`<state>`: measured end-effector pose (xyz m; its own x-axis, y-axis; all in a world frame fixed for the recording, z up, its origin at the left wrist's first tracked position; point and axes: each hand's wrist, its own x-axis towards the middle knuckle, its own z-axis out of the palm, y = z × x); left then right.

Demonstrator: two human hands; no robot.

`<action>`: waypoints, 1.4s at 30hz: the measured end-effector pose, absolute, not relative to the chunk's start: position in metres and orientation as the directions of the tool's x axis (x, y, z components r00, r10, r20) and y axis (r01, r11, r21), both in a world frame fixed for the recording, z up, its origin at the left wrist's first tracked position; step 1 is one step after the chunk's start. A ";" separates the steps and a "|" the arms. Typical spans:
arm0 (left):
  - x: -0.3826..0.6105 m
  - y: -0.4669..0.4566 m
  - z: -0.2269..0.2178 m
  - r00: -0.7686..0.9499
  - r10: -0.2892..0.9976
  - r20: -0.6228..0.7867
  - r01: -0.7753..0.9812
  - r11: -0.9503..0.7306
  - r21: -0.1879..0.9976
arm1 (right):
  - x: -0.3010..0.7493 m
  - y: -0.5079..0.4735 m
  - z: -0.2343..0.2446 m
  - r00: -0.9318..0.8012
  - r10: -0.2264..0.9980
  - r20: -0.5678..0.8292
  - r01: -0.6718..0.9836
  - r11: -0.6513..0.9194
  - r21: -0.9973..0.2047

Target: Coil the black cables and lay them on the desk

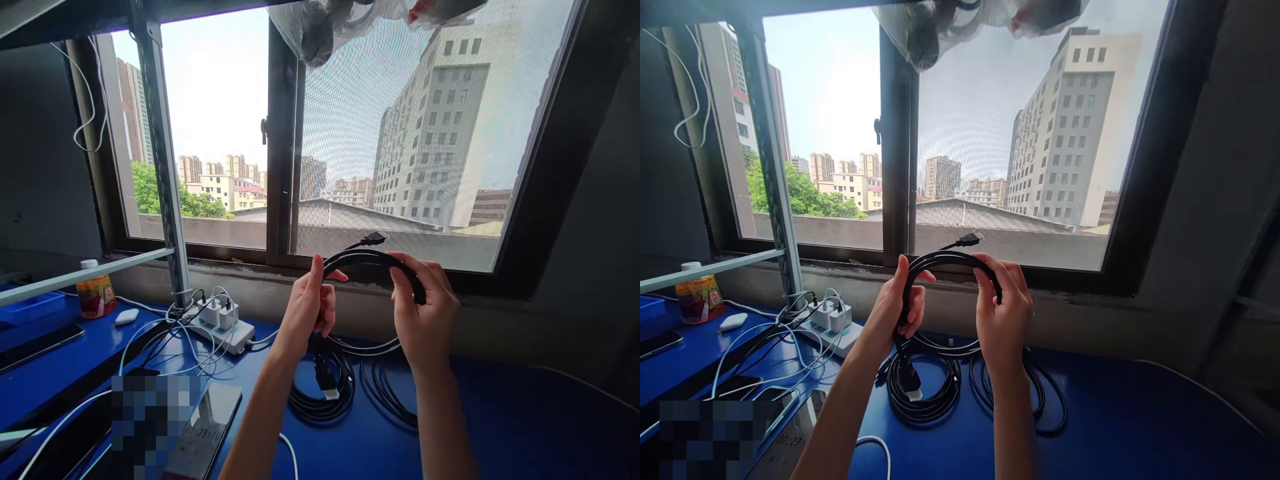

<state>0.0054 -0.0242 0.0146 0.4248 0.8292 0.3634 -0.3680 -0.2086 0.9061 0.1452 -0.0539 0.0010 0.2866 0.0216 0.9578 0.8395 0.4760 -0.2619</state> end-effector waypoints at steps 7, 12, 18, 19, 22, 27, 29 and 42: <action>0.007 -0.031 0.018 0.431 0.827 0.360 -0.464 -0.139 0.875 | 0.147 -0.062 0.004 0.290 -0.014 0.957 0.857 0.448 -0.253; 0.006 -0.032 0.020 0.425 0.840 0.337 -0.484 -0.104 0.869 | 0.147 -0.063 0.004 0.352 -0.016 0.936 0.820 0.488 -0.299; 0.009 -0.030 0.016 0.338 0.815 0.470 -0.520 -0.255 0.815 | 0.145 -0.058 0.003 0.436 0.036 0.899 0.758 0.523 -0.389; 0.009 -0.030 0.015 0.337 0.808 0.483 -0.511 -0.274 0.815 | 0.145 -0.058 0.003 0.432 0.039 0.901 0.759 0.524 -0.386; 0.010 -0.031 0.015 0.311 0.813 0.491 -0.474 -0.315 0.822 | 0.144 -0.057 0.002 0.421 -0.006 0.907 0.792 0.490 -0.365; 0.012 -0.034 0.017 0.258 0.830 0.495 -0.458 -0.347 0.819 | 0.142 -0.053 0.000 0.407 -0.074 0.910 0.837 0.430 -0.340; 0.012 -0.035 0.017 0.232 0.831 0.505 -0.465 -0.361 0.809 | 0.140 -0.051 -0.002 0.458 -0.013 0.889 0.794 0.456 -0.403; -0.006 -0.024 0.019 0.119 0.865 0.488 -0.434 -0.397 0.809 | 0.132 -0.055 0.006 0.644 0.264 0.718 0.516 0.543 -0.663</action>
<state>-0.0056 -0.0236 0.0191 0.1187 0.8648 0.4879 -0.4344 -0.3966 0.8087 0.1318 -0.0551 0.0057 0.6444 0.2637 0.7177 0.5156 0.5433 -0.6626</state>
